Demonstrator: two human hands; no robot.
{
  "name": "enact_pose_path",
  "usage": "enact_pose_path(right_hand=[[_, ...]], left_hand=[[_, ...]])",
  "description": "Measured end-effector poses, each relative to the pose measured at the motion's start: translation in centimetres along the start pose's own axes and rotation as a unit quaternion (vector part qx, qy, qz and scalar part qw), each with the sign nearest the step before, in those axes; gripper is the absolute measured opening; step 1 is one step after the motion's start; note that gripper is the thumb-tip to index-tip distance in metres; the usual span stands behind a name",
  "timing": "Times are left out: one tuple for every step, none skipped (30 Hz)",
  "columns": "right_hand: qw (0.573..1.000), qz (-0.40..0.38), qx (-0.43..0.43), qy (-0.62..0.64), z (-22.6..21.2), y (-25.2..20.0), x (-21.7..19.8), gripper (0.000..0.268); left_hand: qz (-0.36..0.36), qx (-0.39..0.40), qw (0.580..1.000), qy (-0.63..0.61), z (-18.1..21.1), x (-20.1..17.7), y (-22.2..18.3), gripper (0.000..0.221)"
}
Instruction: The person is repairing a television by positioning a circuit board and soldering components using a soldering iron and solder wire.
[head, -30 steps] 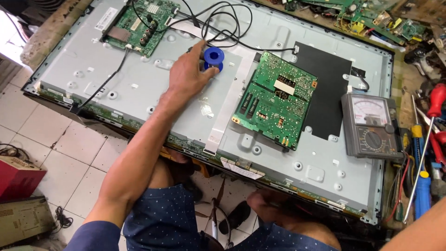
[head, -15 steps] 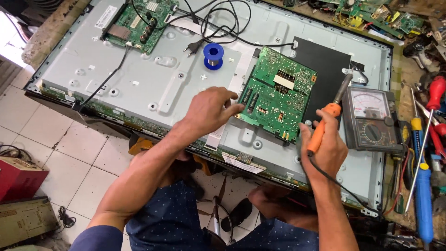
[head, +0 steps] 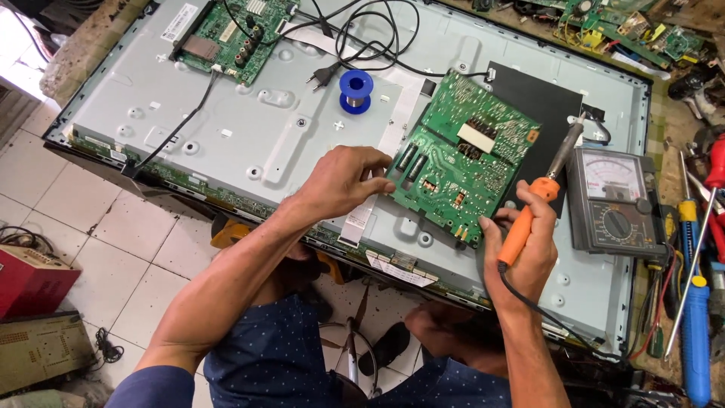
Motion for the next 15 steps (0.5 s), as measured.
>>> enact_pose_path(right_hand=[[1.000,0.004,-0.005,0.000,-0.1,-0.2,0.0,0.047],[1.000,0.004,-0.006,0.001,0.0,-0.2,0.0,0.047],[1.000,0.010,-0.012,0.001,-0.1,-0.3,0.0,0.047],[1.000,0.017,-0.019,0.000,-0.1,-0.4,0.0,0.048],[1.000,0.018,-0.019,0.000,-0.5,-0.3,0.0,0.048],[0.999,0.023,-0.023,-0.011,-0.9,-0.1,-0.1,0.049],[0.999,0.028,-0.026,-0.022,-1.2,0.0,-0.2,0.051],[0.999,0.028,-0.026,-0.022,-0.9,-0.1,-0.2,0.051],[0.999,0.032,-0.037,-0.017,-0.6,-0.1,-0.1,0.050],[0.998,0.035,-0.047,-0.011,-0.4,-0.3,-0.1,0.049],[0.998,0.034,-0.046,-0.011,-0.5,-0.2,-0.1,0.049],[0.998,0.038,-0.051,-0.014,-0.7,-0.1,-0.1,0.048],[0.997,0.042,-0.055,-0.017,-0.9,-0.1,-0.1,0.048],[0.997,0.042,-0.055,-0.017,-0.9,-0.1,-0.1,0.048],[0.997,0.044,-0.056,-0.027,-0.9,-0.1,-0.1,0.050]], left_hand=[[0.004,0.007,1.000,-0.004,0.2,-0.2,-0.2,0.033],[0.005,0.007,1.000,-0.003,0.2,-0.2,-0.2,0.033],[0.011,0.020,1.000,-0.013,0.4,-0.4,-0.3,0.032],[0.017,0.033,0.999,-0.022,0.6,-0.4,-0.3,0.031],[0.017,0.034,0.999,-0.022,0.5,-0.4,-0.3,0.031],[0.020,0.035,0.999,-0.021,0.5,-0.4,-0.3,0.030],[0.022,0.035,0.999,-0.020,0.5,-0.4,-0.3,0.029],[0.022,0.035,0.999,-0.019,0.5,-0.4,-0.4,0.029],[0.022,0.033,0.999,-0.019,0.5,-0.4,-0.5,0.028],[0.020,0.030,0.999,-0.019,0.5,-0.4,-0.6,0.026],[0.020,0.030,0.999,-0.019,0.5,-0.4,-0.7,0.026],[0.019,0.028,0.999,-0.015,0.6,-0.4,-0.7,0.025],[0.017,0.025,0.999,-0.011,0.7,-0.4,-0.7,0.024],[0.017,0.025,0.999,-0.011,0.9,-0.5,-0.8,0.024],[0.018,0.026,0.999,-0.005,1.1,-0.6,-0.8,0.023]])
Point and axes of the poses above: each hand's wrist, its own y-axis towards the middle knuckle, its own x-axis out of the palm, z = x × y, the point moved 4 cm from there along y, towards the middle knuckle, and after that the axes turned 11 degrees about -x, right-handed, at the moved point
